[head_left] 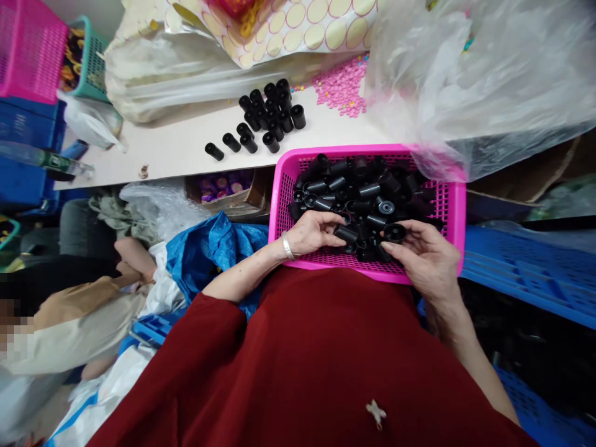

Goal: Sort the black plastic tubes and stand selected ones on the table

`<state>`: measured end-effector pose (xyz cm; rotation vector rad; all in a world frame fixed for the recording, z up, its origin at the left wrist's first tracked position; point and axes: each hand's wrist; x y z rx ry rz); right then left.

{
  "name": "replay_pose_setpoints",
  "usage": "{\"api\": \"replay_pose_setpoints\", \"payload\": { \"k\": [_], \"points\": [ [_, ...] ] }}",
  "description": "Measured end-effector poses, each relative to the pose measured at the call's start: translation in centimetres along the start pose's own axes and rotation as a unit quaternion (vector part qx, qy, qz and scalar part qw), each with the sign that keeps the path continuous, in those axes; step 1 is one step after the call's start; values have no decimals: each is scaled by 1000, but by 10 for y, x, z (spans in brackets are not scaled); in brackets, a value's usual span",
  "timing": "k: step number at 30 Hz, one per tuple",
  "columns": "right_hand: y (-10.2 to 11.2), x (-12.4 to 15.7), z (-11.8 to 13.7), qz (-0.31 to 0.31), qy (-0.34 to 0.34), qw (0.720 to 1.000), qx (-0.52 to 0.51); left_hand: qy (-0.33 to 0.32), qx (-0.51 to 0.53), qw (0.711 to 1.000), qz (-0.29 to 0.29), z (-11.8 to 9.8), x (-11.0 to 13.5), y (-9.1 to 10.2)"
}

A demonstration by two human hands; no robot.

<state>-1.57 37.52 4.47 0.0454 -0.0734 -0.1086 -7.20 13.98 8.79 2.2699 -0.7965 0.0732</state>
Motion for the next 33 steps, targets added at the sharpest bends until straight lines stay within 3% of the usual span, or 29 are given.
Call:
{"api": "replay_pose_setpoints", "payload": {
  "k": [3, 6, 8, 12, 18, 22, 27, 31, 33],
  "points": [
    [2, -2, -1, -17, 8, 1000, 11, -29, -134, 990, 7, -14, -3, 2],
    [8, -4, 0, -30, 16, 999, 16, -105, -202, 964, 135, -36, -14, -11],
    [10, -3, 2, -36, 14, 999, 17, -85, -224, 949, 206, -48, -24, -28],
    [13, 0, 6, -56, 8, 998, 9, 4, -251, 934, 253, -58, -39, -56],
    [15, 6, 6, -36, 2, 999, 5, -22, -266, 926, 267, -53, -36, -50],
    [16, 8, 5, -39, -1, 999, -3, -29, -230, 942, 241, -41, -25, -43],
    [17, 11, 2, -36, -3, 999, -16, -30, -106, 966, 232, -23, -17, -38],
    [17, 14, 3, 12, 19, 999, 45, 2, 59, 985, 164, -12, -16, -34],
    [16, 16, 5, 43, 30, 995, 82, 3, 86, 986, 145, -10, -16, -34]
  ]
}}
Point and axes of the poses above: each hand's wrist, its own x-axis away from the middle knuckle, its own y-axis out of the back of the hand, z = x × y
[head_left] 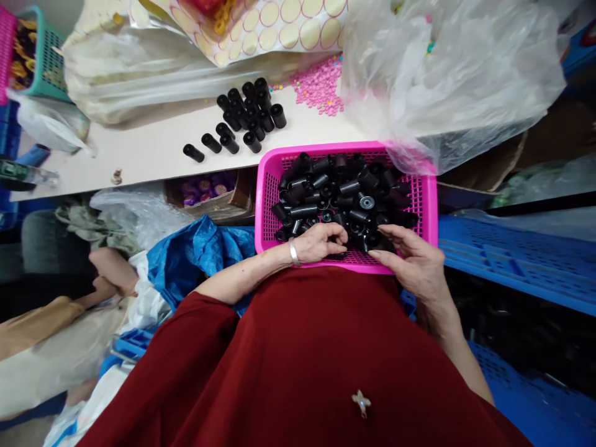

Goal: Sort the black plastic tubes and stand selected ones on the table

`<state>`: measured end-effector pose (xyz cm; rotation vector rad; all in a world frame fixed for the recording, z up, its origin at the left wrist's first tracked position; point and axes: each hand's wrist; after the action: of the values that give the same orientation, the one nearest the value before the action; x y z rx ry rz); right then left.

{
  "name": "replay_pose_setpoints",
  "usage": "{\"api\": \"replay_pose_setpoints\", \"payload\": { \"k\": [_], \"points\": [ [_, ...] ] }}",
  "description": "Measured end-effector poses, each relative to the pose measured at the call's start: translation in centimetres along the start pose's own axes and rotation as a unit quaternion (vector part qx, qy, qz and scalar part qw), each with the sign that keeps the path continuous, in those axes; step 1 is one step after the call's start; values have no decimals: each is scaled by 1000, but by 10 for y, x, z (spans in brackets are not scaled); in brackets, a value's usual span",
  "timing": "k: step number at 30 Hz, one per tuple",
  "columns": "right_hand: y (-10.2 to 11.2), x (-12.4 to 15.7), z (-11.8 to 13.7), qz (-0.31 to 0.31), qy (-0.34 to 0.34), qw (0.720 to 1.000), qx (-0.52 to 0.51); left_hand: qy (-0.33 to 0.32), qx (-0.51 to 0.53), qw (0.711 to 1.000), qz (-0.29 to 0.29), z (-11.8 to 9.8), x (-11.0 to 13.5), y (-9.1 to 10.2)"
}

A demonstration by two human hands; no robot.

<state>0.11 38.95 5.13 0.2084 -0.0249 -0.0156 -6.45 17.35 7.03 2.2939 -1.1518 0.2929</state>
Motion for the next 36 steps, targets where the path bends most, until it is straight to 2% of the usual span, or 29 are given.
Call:
{"api": "replay_pose_setpoints", "payload": {
  "k": [4, 5, 7, 9, 11, 13, 15, 21, 24, 30, 36],
  "points": [
    [-1, 0, -1, 29, 18, 999, 41, -16, -125, 990, 69, -1, -3, -6],
    [-1, 0, -1, 28, 21, 998, 45, -10, -129, 988, 79, -1, -4, -8],
    [0, 1, -2, 28, 21, 998, 49, 14, -55, 997, 49, -1, -5, -10],
    [1, 2, -1, 28, 20, 998, 47, 32, 104, 994, -9, 0, -4, -8],
    [2, 2, 2, 28, 29, 999, 36, 21, 266, 963, -31, 0, -1, -3],
    [1, 1, 7, 33, 49, 998, 19, -5, 367, 930, -29, -2, 1, 3],
    [0, 0, 10, 36, 64, 997, 7, -20, 400, 915, -40, -6, 3, 7],
    [-4, -2, 13, 38, 87, 995, 16, -16, 416, 906, -69, -9, 3, 4],
    [-4, -2, 16, 37, 106, 993, 44, -7, 402, 912, -79, -7, 3, 3],
    [-7, -3, 24, 48, 135, 983, 116, -8, 277, 957, -80, -12, 2, -2],
    [-27, 4, 16, 8, 76, 996, 46, -57, 89, 993, -58, -27, 6, -6]
  ]
}}
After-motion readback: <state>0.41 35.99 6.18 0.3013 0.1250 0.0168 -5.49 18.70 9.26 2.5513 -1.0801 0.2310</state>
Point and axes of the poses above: each hand's wrist, its own x-axis away from the middle knuckle, its own y-axis out of the back of the hand, z = x × y
